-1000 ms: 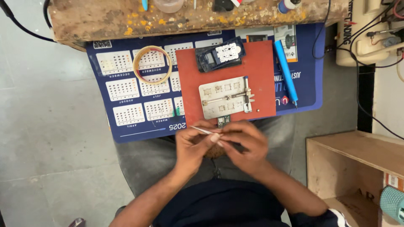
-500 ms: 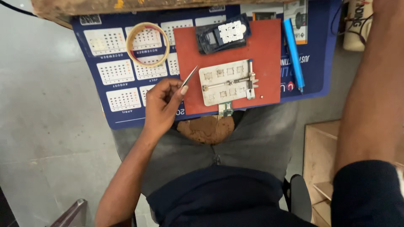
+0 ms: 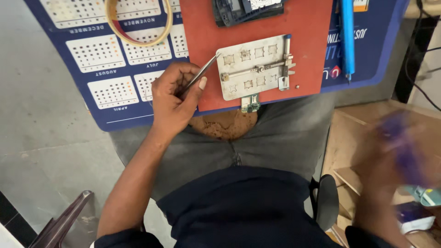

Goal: The person uses a metal tool to scrape and clean a small electronic component held in a clamp on a work mat. They then use a toothbrush to brush the component and apply a liquid from a small bottle to a tiny part before placing it on the mat.

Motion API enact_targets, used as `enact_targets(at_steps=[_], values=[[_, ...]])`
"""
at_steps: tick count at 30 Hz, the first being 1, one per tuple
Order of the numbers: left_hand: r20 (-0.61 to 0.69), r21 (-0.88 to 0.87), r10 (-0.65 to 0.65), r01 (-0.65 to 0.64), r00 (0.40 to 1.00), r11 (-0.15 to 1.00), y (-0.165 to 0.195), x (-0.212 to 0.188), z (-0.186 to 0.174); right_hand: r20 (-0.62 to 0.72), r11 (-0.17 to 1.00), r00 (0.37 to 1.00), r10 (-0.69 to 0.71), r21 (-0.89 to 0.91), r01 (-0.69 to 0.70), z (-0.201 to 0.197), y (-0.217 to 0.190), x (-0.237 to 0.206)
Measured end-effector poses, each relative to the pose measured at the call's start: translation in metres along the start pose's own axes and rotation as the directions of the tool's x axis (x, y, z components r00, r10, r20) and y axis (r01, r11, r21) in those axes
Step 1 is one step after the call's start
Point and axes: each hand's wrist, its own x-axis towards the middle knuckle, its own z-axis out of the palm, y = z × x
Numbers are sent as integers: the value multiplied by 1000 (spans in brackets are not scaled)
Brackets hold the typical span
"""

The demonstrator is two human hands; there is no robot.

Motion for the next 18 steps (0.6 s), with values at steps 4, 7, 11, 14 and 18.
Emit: enact_targets(at_steps=[4, 7, 11, 14, 18], values=[[42, -33, -21, 22, 999, 999, 2, -1, -4, 484, 562, 861, -154, -674, 479, -4, 73, -106], [65, -43, -26, 29, 998, 999, 2, -1, -7, 643, 247, 761, -86, -727, 641, 9, 115, -124], [98, -39, -12, 16, 995, 999, 0, 1, -10, 740, 287, 668, -85, -623, 727, 26, 133, -110], [122, -2, -15, 15, 992, 1000, -1, 3, -14, 759, 357, 642, -103, -575, 737, 30, 137, -106], [176, -46, -4, 13, 984, 999, -4, 5, -17, 771, 325, 635, -55, -587, 741, 27, 135, -110]])
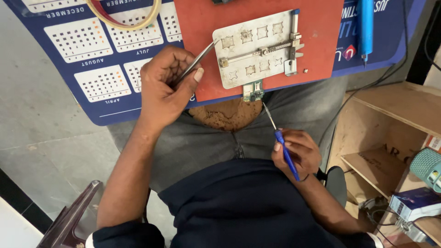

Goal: The person uses a metal tool to scrape and clean a small electronic component held in a clamp on a work mat. They then use a toothbrush to brush the component and apply a liquid from a small bottle to a tiny part before placing it on the mat.

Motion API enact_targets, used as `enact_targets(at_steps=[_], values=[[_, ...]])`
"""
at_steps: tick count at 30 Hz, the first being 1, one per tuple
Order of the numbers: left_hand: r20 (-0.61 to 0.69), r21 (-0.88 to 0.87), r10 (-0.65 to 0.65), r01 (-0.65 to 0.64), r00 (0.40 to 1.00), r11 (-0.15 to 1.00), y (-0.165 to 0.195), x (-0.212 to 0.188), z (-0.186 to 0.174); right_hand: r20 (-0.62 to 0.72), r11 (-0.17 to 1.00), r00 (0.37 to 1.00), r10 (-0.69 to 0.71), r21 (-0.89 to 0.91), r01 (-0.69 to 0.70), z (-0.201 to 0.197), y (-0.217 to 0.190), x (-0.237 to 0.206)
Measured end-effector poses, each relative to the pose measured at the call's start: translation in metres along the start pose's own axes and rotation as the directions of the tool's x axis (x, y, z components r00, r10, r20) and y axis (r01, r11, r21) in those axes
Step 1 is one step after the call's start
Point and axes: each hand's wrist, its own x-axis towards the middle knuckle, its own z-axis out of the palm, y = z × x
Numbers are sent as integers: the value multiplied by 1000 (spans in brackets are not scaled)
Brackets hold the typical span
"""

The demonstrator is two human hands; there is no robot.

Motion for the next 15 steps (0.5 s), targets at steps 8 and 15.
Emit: enact_targets(at_steps=[8, 15], values=[[38, -2, 24, -24, 999, 1000, -3, 1, -4, 88, 1000, 996, -6, -6, 7, -4, -3, 5], [51, -29, 7, -6, 999, 1000, -5, 0, -6, 78, 999, 997, 7, 32, -9, 2, -3, 5]])
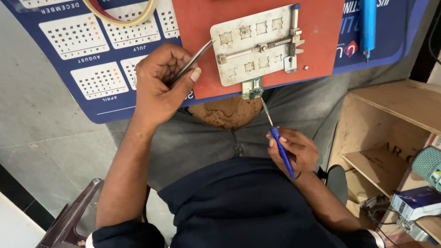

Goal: The person uses a metal tool to scrape and clean a small electronic component held in a clamp on a work mat. They then use a toothbrush to brush the component and apply a liquid from a small bottle to a tiny part before placing it on the mat.

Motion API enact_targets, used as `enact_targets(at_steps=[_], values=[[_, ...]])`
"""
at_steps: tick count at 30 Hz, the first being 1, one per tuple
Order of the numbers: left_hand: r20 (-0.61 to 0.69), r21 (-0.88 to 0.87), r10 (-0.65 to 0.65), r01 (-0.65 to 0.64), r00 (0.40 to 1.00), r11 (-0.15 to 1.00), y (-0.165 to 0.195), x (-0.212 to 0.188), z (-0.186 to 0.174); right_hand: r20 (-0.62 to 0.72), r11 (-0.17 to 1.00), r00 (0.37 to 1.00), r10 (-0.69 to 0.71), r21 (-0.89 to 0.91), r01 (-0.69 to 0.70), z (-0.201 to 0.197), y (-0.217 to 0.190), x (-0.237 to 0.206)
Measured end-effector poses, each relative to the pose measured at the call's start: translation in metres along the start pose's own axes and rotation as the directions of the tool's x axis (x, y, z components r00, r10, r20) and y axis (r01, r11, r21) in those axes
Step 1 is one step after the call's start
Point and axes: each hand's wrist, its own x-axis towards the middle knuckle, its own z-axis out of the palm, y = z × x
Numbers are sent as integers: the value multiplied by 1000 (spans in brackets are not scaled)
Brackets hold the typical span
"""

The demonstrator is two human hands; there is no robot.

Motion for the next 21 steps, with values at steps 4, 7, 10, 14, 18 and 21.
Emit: enact_targets(at_steps=[4, 7, 10, 14, 18, 21], values=[[7, -2, 28, -28, 1000, 1000, -3, 1, -1, -61, 992, 991, -115, -61, 111, 6, 3, 5], [8, 2, 43, -43, 999, 999, -4, 1, 0, -74, 991, 988, -132, -47, 129, 7, 4, 8], [8, -5, 38, -38, 999, 999, -3, 0, -1, -63, 989, 990, -127, -80, 122, 9, 5, 9], [1, 43, 39, -39, 999, 998, -3, 1, -1, -101, 983, 979, -178, -64, 172, 13, 9, 10], [5, 27, 31, -31, 1000, 999, -3, 1, -1, -58, 985, 987, -152, -97, 146, 11, 8, 8], [4, 16, 23, -23, 1000, 1000, -3, 0, -2, -51, 986, 988, -143, -94, 138, 9, 7, 8]])
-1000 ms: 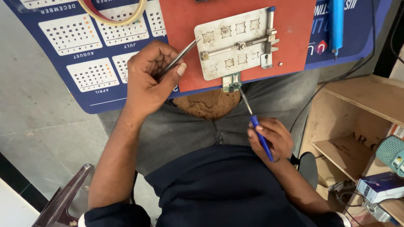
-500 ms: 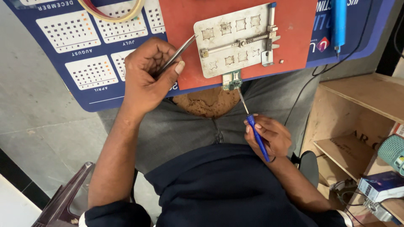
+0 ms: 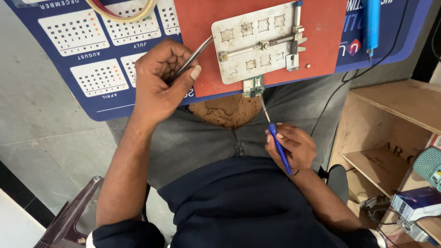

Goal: The person uses a metal tool to scrape and clean a small electronic component held in a clamp on a work mat. They then use a toothbrush to brush the component and apply a liquid from a small bottle to a tiny part before placing it on the mat.

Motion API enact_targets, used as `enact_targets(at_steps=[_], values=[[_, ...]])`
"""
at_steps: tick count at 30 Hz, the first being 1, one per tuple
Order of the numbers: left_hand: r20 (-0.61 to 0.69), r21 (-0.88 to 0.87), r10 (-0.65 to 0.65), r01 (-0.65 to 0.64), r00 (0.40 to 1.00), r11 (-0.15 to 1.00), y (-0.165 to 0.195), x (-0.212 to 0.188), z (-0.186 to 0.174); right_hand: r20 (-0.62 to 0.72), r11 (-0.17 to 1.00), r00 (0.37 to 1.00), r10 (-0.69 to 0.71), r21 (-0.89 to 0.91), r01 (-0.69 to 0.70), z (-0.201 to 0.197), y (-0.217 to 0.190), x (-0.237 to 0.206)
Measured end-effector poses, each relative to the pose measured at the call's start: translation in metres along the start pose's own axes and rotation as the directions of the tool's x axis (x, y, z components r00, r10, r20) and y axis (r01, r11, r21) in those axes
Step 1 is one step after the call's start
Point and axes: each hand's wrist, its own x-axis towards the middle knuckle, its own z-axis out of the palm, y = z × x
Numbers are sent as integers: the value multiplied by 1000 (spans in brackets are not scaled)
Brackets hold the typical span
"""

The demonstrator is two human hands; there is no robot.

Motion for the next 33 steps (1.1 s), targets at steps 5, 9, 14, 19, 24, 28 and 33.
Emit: enact_targets(at_steps=[5, 9, 14, 19, 24, 28, 33], values=[[8, -6, 27, -27, 1000, 1000, -2, 1, -1, -22, 999, 999, -45, -21, 45, 2, 1, 2], [9, 0, 25, -25, 1000, 1000, -3, 1, -1, -3, 999, 999, -41, -16, 41, 3, 0, 4], [15, -11, 10, -10, 1000, 1000, -1, 0, -1, -20, 998, 999, -39, -41, 38, 1, -2, 4], [14, -7, 6, -6, 1000, 1000, 0, 1, -1, 22, 999, 1000, -17, -30, 18, -1, -1, 2], [17, -12, 15, -15, 1000, 1000, -1, 0, -1, 16, 999, 1000, -17, -47, 18, -1, 0, 0], [17, -3, 13, -13, 1000, 1000, -2, 1, -2, 44, 998, 999, -17, -59, 19, -2, -1, 0], [15, -16, 5, -4, 1000, 1000, 0, 0, -2, 9, 998, 999, -33, -60, 34, -1, -2, 3]])
